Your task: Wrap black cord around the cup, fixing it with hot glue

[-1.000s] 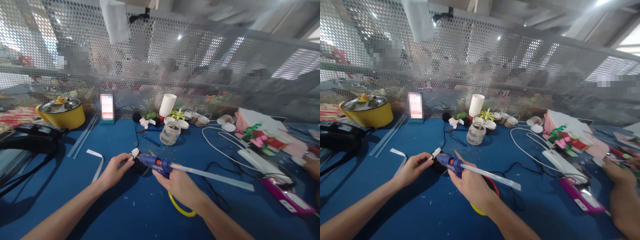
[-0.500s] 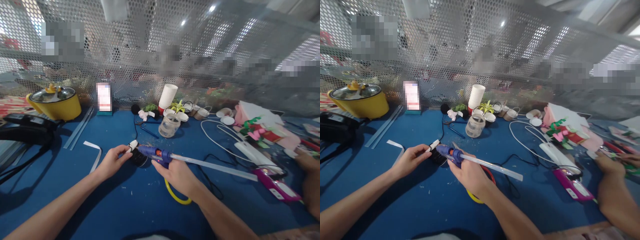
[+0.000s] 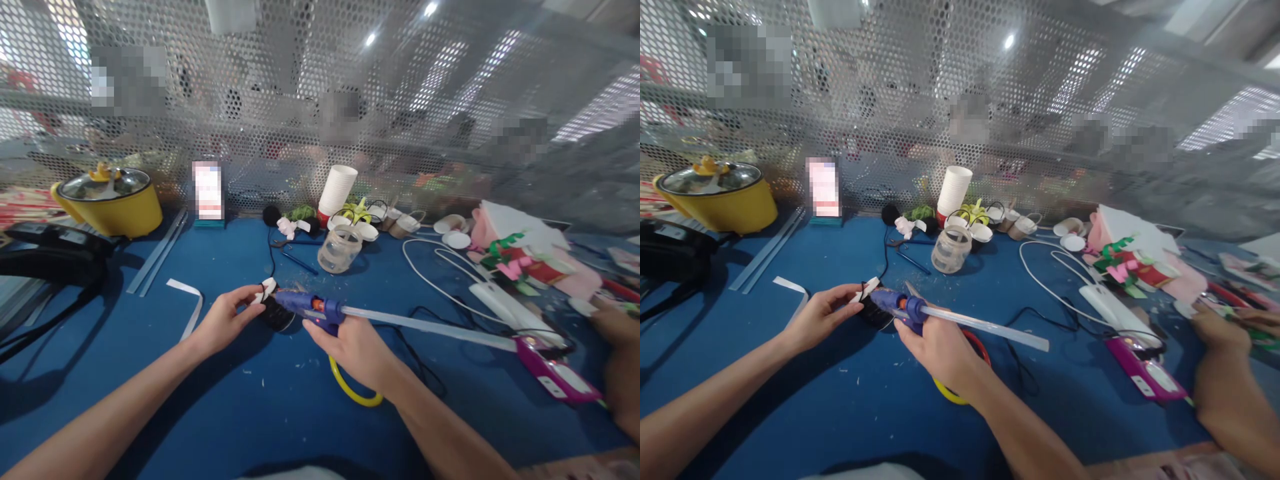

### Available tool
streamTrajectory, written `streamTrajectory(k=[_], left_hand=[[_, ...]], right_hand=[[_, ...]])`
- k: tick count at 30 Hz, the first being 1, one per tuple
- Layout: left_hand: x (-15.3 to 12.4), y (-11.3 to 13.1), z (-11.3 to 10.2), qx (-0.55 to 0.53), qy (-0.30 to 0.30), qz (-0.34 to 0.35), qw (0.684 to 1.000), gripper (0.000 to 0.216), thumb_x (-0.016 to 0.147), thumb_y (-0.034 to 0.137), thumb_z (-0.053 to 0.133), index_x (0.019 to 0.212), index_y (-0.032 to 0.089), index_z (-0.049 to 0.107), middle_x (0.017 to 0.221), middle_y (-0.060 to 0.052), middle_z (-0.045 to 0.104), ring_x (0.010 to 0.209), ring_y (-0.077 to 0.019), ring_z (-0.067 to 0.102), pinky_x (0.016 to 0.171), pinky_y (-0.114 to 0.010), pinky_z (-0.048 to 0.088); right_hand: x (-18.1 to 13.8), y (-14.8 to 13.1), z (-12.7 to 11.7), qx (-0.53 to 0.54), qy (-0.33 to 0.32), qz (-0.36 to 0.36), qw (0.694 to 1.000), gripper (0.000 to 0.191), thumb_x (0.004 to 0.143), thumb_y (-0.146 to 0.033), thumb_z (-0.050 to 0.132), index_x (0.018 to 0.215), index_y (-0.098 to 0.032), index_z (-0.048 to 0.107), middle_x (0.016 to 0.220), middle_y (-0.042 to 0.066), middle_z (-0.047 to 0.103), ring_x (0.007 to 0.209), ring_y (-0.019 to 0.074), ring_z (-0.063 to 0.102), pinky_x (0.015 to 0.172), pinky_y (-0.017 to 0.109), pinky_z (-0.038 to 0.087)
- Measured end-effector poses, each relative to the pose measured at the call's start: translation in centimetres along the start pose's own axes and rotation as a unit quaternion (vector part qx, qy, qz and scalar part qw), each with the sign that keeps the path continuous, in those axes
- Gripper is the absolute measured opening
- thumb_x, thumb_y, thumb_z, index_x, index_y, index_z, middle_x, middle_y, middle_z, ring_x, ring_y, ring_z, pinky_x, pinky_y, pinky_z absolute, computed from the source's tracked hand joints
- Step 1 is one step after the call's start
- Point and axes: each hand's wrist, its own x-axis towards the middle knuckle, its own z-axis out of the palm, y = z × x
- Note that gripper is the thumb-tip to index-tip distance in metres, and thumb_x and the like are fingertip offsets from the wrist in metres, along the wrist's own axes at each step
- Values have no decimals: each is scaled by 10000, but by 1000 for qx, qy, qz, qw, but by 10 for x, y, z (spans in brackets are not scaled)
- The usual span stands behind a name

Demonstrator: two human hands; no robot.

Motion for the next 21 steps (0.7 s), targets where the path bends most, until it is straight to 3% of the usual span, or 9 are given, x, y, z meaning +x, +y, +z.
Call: streamTrajectory(k=[6,21], left_hand=[[0,0,0,-4,0,0,1000,412,708,364,506,1006,89,579,778,-61,636,712,-174,564,707,-303,455],[0,-1,0,-8,-3,8,1000,384,713,346,514,1008,107,576,791,-57,636,722,-172,558,719,-308,447]], right_hand=[[0,-2,-2,12,9,-4,1000,210,745,-319,440,657,-177,566,531,39,568,643,224,596,551,287,461],[1,1,-4,50,-21,-21,998,214,755,-300,455,758,-148,604,654,45,633,594,179,582,602,281,471]])
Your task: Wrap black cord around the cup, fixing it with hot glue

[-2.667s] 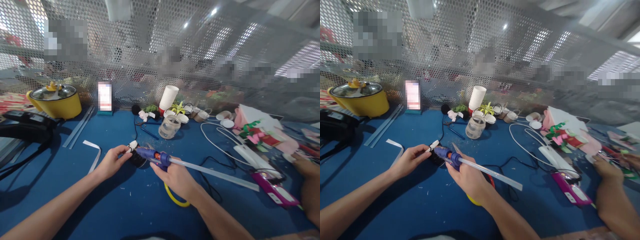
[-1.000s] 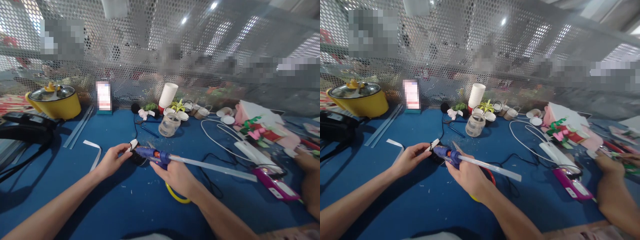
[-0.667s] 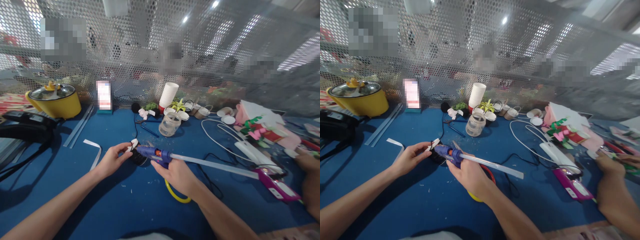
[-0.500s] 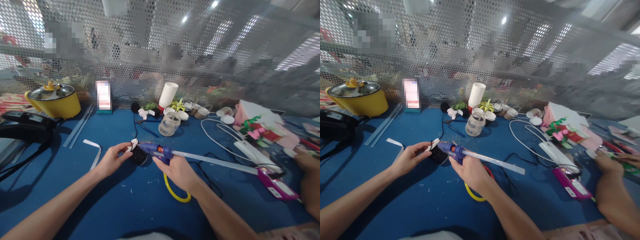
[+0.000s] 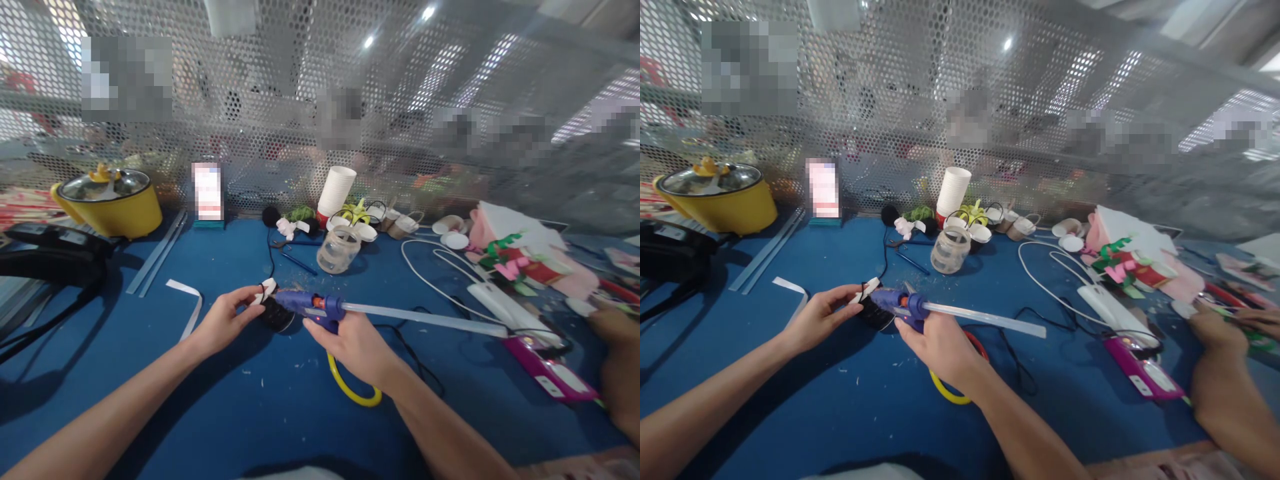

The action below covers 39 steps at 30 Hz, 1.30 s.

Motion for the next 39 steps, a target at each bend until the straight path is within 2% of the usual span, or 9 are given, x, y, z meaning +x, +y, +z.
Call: streamTrajectory(k=[18,22,27,34,39], left_hand=[[-1,1,0,-9,6,5,1000,367,711,331,520,995,112,595,724,-40,627,673,-165,546,681,-297,448],[-1,2,-1,-11,1,4,1000,376,716,327,521,1004,96,588,745,-53,632,684,-165,550,689,-291,445],[-1,2,-1,-12,-15,-1,1000,414,727,349,508,1038,81,567,779,-60,632,712,-168,556,709,-286,443],[-1,4,-2,-5,-11,5,1000,392,722,348,516,1018,99,577,825,-64,648,740,-177,569,720,-286,450],[-1,5,-2,1,-15,8,1000,402,727,346,501,1022,81,570,796,-69,646,721,-176,566,707,-290,451]], right_hand=[[0,-5,1,3,8,8,1000,212,763,-320,436,689,-171,567,533,17,563,547,184,569,492,261,437],[0,-4,0,22,8,8,1000,196,753,-304,451,713,-161,579,571,24,584,569,181,572,505,257,440],[5,2,-1,45,14,28,998,190,763,-300,452,746,-152,569,525,-1,559,480,150,543,478,244,431],[4,2,-3,73,-10,53,996,176,774,-305,452,707,-162,530,435,-41,482,385,122,495,430,223,412],[3,1,-3,70,-9,45,996,169,773,-300,457,741,-161,547,440,-41,485,390,128,497,442,232,418]])
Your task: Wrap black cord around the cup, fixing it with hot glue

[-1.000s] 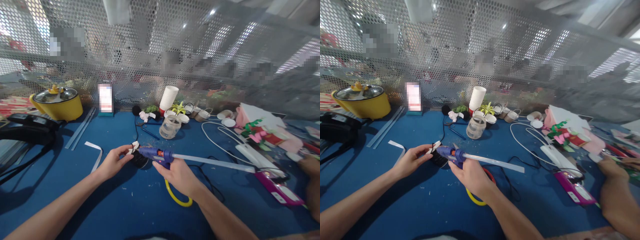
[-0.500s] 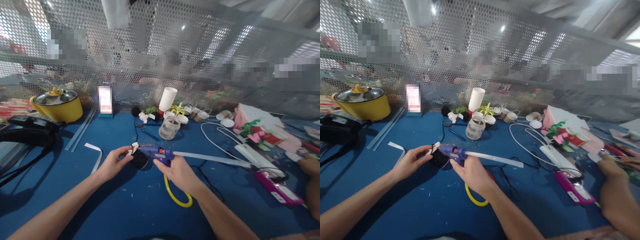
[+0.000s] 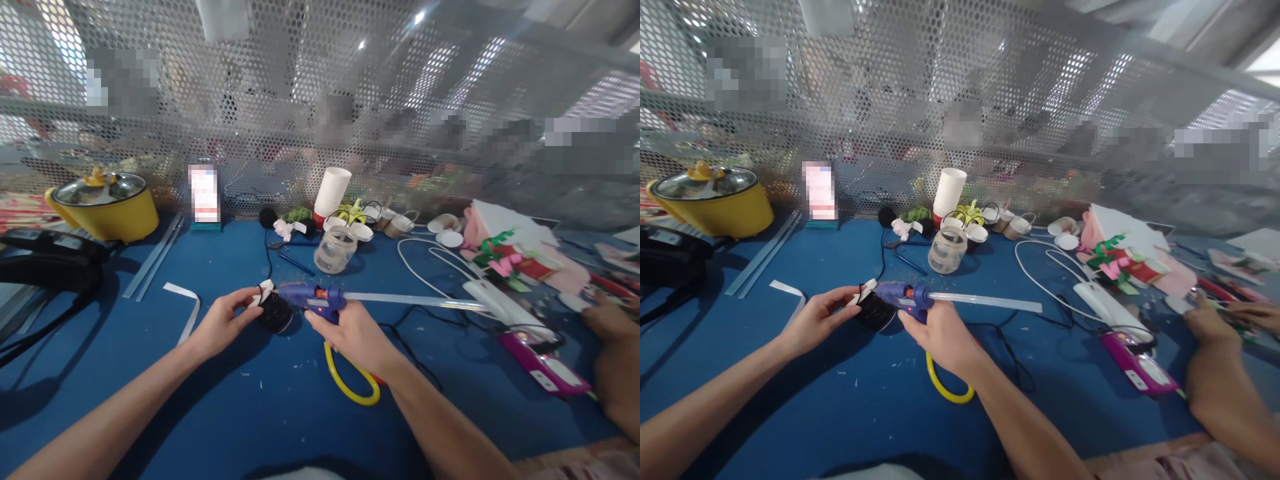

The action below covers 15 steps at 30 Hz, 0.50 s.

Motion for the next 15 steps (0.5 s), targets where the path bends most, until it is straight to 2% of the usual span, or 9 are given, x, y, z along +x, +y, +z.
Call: streamTrajectory(k=[8,15], left_hand=[[0,0,1,3,3,2,1000,412,727,350,505,1025,73,569,799,-75,646,714,-173,566,701,-281,451],[0,-2,1,3,10,3,1000,413,721,358,501,1021,84,576,781,-64,642,714,-174,560,704,-291,452]], right_hand=[[-2,-2,-1,-16,-2,4,1000,188,770,-305,457,759,-160,577,443,-26,500,456,153,529,486,247,433],[-5,-4,3,-61,0,-23,998,208,750,-309,466,768,-147,596,591,33,595,563,179,565,574,279,458]])
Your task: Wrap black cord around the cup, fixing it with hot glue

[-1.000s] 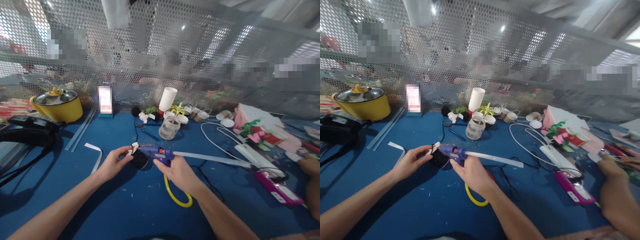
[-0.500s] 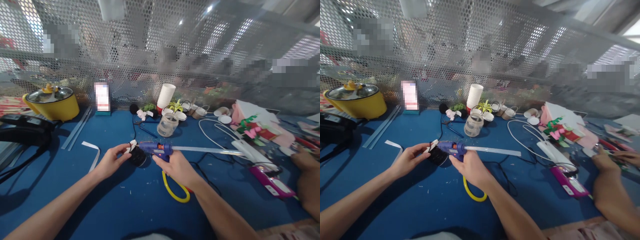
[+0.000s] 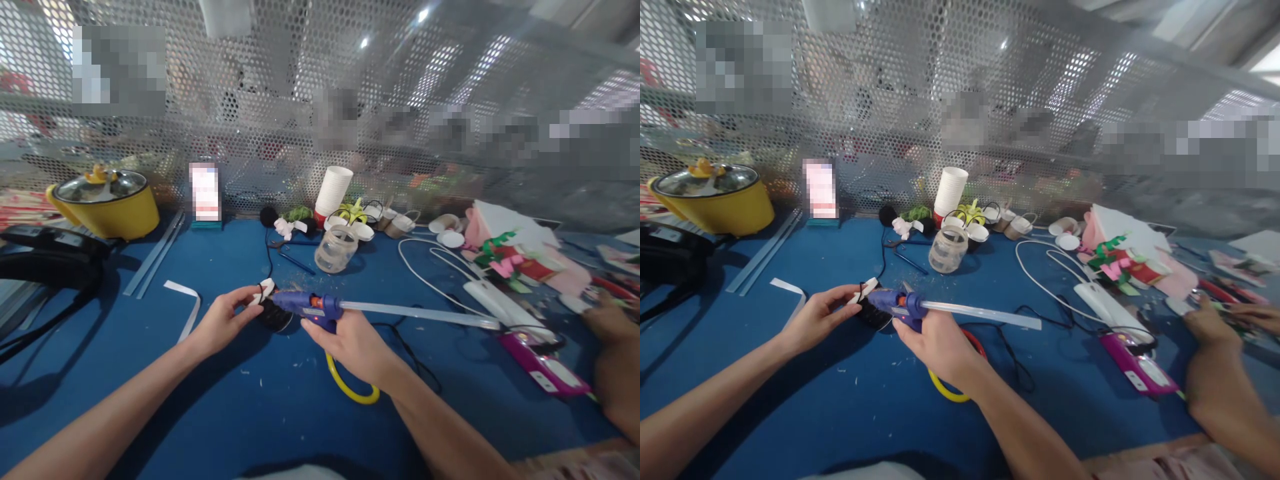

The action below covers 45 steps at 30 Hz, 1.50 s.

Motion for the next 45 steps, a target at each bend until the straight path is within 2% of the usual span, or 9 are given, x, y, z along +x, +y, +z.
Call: streamTrajectory(k=[3,5,11,21,28,33,37,42,45], left_hand=[[0,-1,0,4,-2,-2,1000,412,723,359,499,1025,89,574,769,-55,634,707,-168,555,703,-288,449],[0,-2,0,6,-3,-1,1000,408,727,353,497,1031,91,571,775,-55,630,709,-166,555,704,-286,446],[1,-5,-1,-4,-15,0,1000,428,729,353,507,1054,80,555,835,-76,620,747,-176,554,733,-305,440],[0,-5,-1,-8,-25,13,1000,416,741,344,502,1074,98,546,877,-73,621,782,-176,557,763,-308,438],[1,-5,-1,-14,-21,-3,1000,431,724,345,507,1061,81,550,872,-86,620,773,-180,560,770,-328,441],[0,-6,0,-15,-17,4,1000,409,725,337,505,1057,103,555,850,-70,626,768,-174,562,763,-319,443],[0,-4,-1,-4,-11,-1,1000,408,722,339,510,1051,104,563,828,-64,622,751,-171,554,739,-305,444],[-1,-2,-1,1,-15,4,1000,403,731,332,509,1065,112,561,769,-39,599,712,-157,539,702,-281,440],[-1,-2,-1,5,-17,1,1000,406,740,334,500,1071,106,554,759,-35,591,706,-156,535,694,-274,432]], right_hand=[[-1,-1,2,-2,3,-18,1000,192,744,-300,471,759,-155,597,612,34,607,554,170,557,582,282,461],[-1,-1,2,14,-2,-13,1000,180,742,-299,476,740,-161,592,562,18,585,512,155,538,526,261,452],[6,5,-5,113,-30,63,991,192,752,-332,469,662,-170,520,423,-46,460,358,100,461,374,202,391],[12,10,-6,104,-30,76,991,313,757,-315,465,475,-193,402,375,-44,429,385,94,487,444,196,423],[8,7,-6,134,-47,63,988,220,752,-326,470,585,-185,454,395,-56,432,391,101,495,431,199,427],[8,7,-6,120,-33,69,990,210,747,-329,472,600,-178,472,408,-52,447,368,93,478,396,196,405],[6,5,-7,140,-49,70,986,217,753,-328,476,592,-182,464,407,-55,433,380,94,470,413,203,401],[8,6,-12,230,-67,71,968,159,748,-299,499,656,-169,494,389,-74,415,367,79,418,419,206,368],[11,13,-15,317,-34,74,945,122,720,-273,540,700,-163,489,392,-85,433,351,61,385,403,194,337]])
